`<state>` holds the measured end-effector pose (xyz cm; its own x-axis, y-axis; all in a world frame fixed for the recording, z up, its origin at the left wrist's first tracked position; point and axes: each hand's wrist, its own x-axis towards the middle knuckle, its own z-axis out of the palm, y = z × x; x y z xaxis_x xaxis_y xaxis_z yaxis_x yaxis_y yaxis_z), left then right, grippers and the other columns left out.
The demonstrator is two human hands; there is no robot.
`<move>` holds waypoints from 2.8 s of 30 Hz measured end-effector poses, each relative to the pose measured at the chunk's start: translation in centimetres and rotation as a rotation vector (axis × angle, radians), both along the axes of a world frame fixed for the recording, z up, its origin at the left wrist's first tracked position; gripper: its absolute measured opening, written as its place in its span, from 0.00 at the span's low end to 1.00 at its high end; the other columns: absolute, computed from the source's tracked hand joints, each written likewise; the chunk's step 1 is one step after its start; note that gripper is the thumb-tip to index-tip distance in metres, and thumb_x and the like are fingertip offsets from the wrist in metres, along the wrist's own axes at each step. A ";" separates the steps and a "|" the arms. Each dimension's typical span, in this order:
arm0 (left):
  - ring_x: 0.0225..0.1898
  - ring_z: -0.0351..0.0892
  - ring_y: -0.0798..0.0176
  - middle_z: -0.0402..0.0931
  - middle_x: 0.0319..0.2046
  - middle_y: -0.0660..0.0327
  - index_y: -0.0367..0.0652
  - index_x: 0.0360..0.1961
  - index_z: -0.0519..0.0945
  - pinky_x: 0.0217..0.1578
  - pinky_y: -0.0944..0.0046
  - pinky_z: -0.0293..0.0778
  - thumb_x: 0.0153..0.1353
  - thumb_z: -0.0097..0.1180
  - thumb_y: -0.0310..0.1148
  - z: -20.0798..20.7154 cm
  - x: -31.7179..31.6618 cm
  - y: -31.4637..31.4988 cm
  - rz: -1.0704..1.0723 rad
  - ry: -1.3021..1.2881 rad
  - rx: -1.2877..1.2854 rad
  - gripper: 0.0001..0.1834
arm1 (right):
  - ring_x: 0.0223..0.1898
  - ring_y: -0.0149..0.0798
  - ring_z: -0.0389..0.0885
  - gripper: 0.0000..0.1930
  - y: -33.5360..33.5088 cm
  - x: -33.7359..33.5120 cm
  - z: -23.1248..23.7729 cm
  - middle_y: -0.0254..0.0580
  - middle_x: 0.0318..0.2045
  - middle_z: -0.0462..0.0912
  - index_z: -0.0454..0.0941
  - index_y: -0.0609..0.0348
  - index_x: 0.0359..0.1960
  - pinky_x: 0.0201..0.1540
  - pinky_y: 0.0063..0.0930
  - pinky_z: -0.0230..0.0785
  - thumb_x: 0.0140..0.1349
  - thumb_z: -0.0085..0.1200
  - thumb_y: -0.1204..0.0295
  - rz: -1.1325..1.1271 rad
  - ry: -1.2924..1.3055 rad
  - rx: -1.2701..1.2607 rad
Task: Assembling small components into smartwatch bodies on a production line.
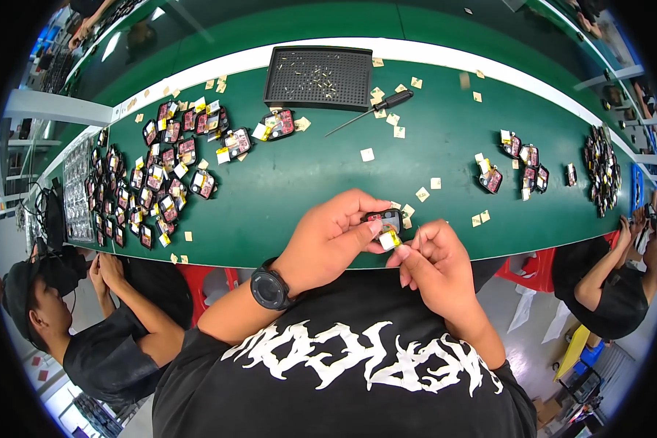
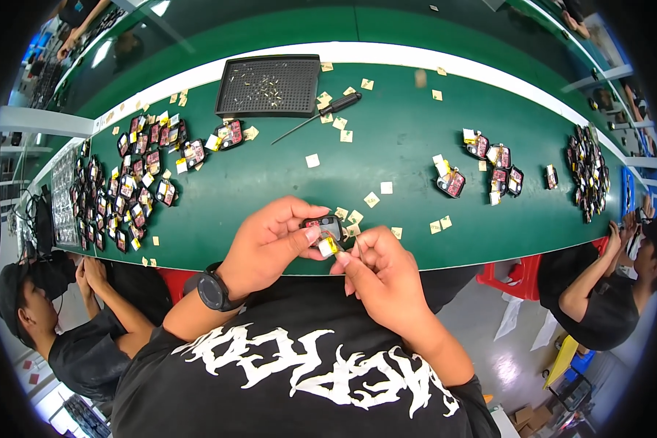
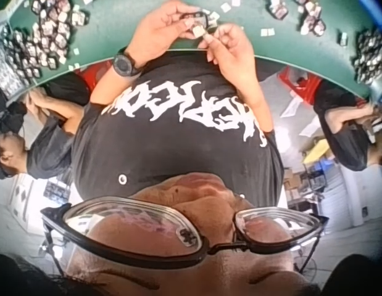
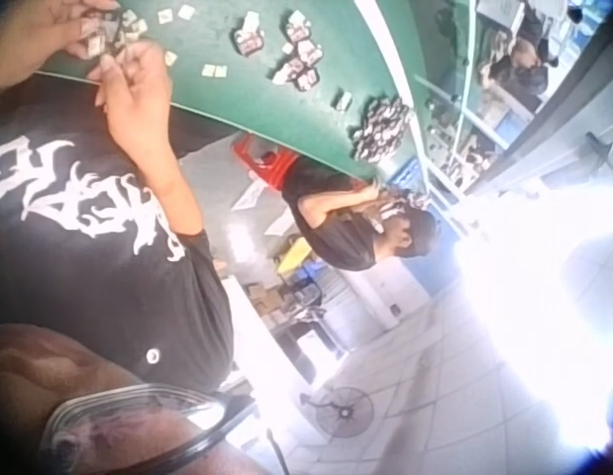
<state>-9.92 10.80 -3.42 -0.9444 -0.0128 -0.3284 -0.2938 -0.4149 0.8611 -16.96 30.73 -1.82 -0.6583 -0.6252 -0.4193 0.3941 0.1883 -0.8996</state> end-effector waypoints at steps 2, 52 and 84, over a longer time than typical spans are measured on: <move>0.49 0.82 0.66 0.80 0.48 0.55 0.33 0.59 0.74 0.48 0.64 0.84 0.73 0.52 0.25 -0.1 0.1 0.0 0.013 -0.016 0.074 0.15 | 0.22 0.22 0.74 0.08 0.2 -0.1 0.0 0.41 0.30 0.84 0.64 0.59 0.40 0.22 0.17 0.64 0.71 0.52 0.80 -0.021 -0.002 -0.009; 0.56 0.80 0.58 0.76 0.54 0.48 0.32 0.49 0.68 0.55 0.57 0.82 0.71 0.48 0.16 -1.6 0.9 1.0 0.059 0.131 0.112 0.08 | 0.27 0.20 0.70 0.07 -2.4 -0.7 -2.1 0.31 0.31 0.76 0.82 0.66 0.38 0.29 0.15 0.62 0.61 0.68 0.78 -0.227 0.198 0.035; 0.29 0.80 0.69 0.79 0.36 0.59 0.35 0.61 0.74 0.29 0.69 0.78 0.72 0.49 0.24 0.9 0.7 0.6 -0.183 0.012 -0.218 0.18 | 0.28 0.15 0.68 0.06 -0.1 -2.3 -1.0 0.25 0.28 0.77 0.78 0.64 0.34 0.30 0.13 0.62 0.64 0.65 0.77 0.096 -0.023 0.058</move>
<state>-9.21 11.41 -2.50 -0.9415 0.0890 -0.3251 -0.3357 -0.1610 0.9281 -19.23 30.65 -2.79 -0.5865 -0.6593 -0.4705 0.3917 0.2775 -0.8772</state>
